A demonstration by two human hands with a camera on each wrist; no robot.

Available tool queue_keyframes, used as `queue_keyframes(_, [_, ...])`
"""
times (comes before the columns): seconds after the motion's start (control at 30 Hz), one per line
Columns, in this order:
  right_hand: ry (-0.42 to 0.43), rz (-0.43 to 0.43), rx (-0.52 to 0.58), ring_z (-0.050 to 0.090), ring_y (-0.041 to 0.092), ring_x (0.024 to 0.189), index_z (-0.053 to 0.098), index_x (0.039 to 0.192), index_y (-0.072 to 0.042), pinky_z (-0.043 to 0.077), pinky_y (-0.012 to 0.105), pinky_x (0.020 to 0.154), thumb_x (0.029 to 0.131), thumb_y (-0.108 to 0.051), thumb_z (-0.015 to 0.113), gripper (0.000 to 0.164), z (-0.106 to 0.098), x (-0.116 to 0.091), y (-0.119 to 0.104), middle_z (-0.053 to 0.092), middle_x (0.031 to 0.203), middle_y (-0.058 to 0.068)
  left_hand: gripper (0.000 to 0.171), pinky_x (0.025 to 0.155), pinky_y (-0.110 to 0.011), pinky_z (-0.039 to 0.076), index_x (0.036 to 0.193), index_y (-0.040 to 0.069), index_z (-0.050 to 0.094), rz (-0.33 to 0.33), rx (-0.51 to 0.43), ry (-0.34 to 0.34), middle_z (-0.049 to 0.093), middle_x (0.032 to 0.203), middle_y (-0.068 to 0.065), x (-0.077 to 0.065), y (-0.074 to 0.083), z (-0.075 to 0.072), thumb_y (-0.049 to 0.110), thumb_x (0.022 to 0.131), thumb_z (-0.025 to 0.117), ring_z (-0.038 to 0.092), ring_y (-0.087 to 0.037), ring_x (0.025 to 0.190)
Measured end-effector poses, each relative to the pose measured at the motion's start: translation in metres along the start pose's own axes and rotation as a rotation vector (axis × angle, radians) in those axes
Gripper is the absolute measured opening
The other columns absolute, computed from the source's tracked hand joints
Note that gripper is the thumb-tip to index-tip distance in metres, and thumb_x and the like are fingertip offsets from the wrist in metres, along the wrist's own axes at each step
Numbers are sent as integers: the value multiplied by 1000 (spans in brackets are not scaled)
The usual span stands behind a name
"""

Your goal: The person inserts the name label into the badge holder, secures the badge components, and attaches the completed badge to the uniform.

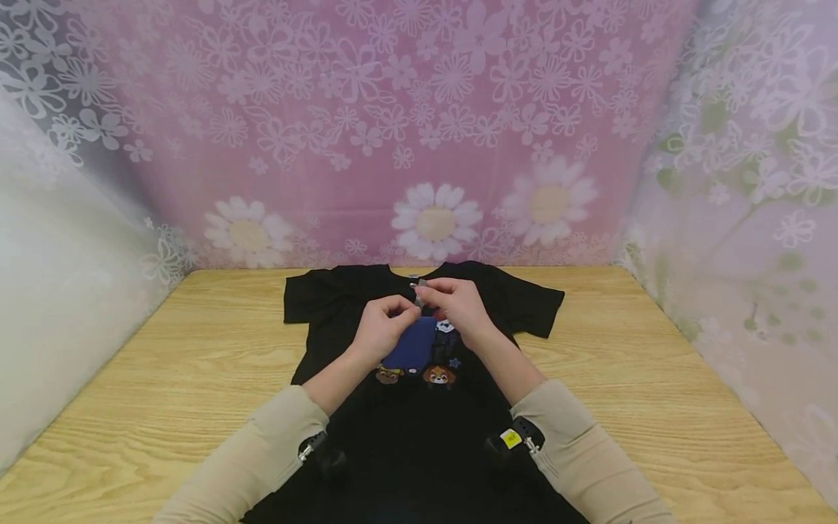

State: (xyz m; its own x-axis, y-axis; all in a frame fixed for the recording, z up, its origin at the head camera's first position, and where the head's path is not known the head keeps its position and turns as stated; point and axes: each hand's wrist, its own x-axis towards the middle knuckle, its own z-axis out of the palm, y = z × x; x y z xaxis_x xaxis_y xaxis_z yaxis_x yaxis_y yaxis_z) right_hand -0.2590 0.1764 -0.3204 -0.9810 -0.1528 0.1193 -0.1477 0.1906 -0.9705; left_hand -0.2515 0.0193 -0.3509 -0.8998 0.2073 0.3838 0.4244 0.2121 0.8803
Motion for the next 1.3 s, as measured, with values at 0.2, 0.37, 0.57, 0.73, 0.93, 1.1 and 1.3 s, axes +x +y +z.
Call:
queue_keyframes(0.2, [3, 6, 5, 59, 15, 71, 62, 112, 7, 49, 25, 65, 90, -22, 62, 36, 0, 0, 0, 62, 75, -1, 18, 57, -23, 39, 82, -3, 69, -16, -24, -4, 59, 69, 1, 0, 0, 1, 12, 86, 62, 48, -9, 66])
queue_keyframes(0.37, [7, 7, 11, 59, 13, 70, 61, 112, 8, 50, 26, 66, 90, -21, 62, 36, 0, -1, 0, 62, 75, -2, 18, 60, -24, 39, 83, -2, 69, -36, -30, -10, 60, 73, -3, -1, 0, 2, 15, 87, 62, 47, -10, 69])
queue_keyframes(0.57, [6, 5, 22, 59, 13, 72, 60, 113, 10, 52, 30, 70, 90, -19, 61, 36, -1, -1, 0, 62, 75, -2, 18, 63, -24, 41, 85, 2, 70, -59, 12, -21, 64, 79, -4, -1, 1, 2, 17, 89, 61, 50, -10, 72])
queue_keyframes(0.73, [6, -9, 34, 60, 18, 78, 61, 112, 8, 51, 30, 71, 92, -23, 59, 38, -2, -2, 2, 62, 76, -3, 21, 63, -25, 41, 88, -1, 70, -83, -2, -10, 65, 80, -3, -1, 1, 2, 18, 89, 61, 50, -10, 72])
queue_keyframes(0.93, [-3, -52, 99, 60, 22, 77, 67, 96, -1, 50, 29, 66, 90, -34, 61, 34, -3, -3, 2, 62, 74, -2, 21, 64, -25, 41, 90, 1, 71, -91, -12, -9, 65, 85, -4, 0, 0, 0, 20, 88, 62, 51, -13, 75])
queue_keyframes(1.1, [9, -6, 95, 59, 26, 81, 65, 97, 3, 50, 28, 67, 93, -29, 56, 33, -3, -1, 4, 62, 75, -2, 24, 71, -28, 44, 96, -1, 70, -122, -62, -31, 66, 90, -6, 0, 0, -1, 20, 90, 61, 55, -17, 83])
queue_keyframes(1.3, [-8, 20, 135, 58, 18, 77, 61, 96, 7, 50, 24, 65, 98, -24, 49, 33, -5, 2, 4, 60, 75, 0, 20, 74, -28, 41, 93, -3, 68, -167, -174, -39, 64, 90, -6, 0, 1, -3, 15, 90, 61, 52, -12, 82])
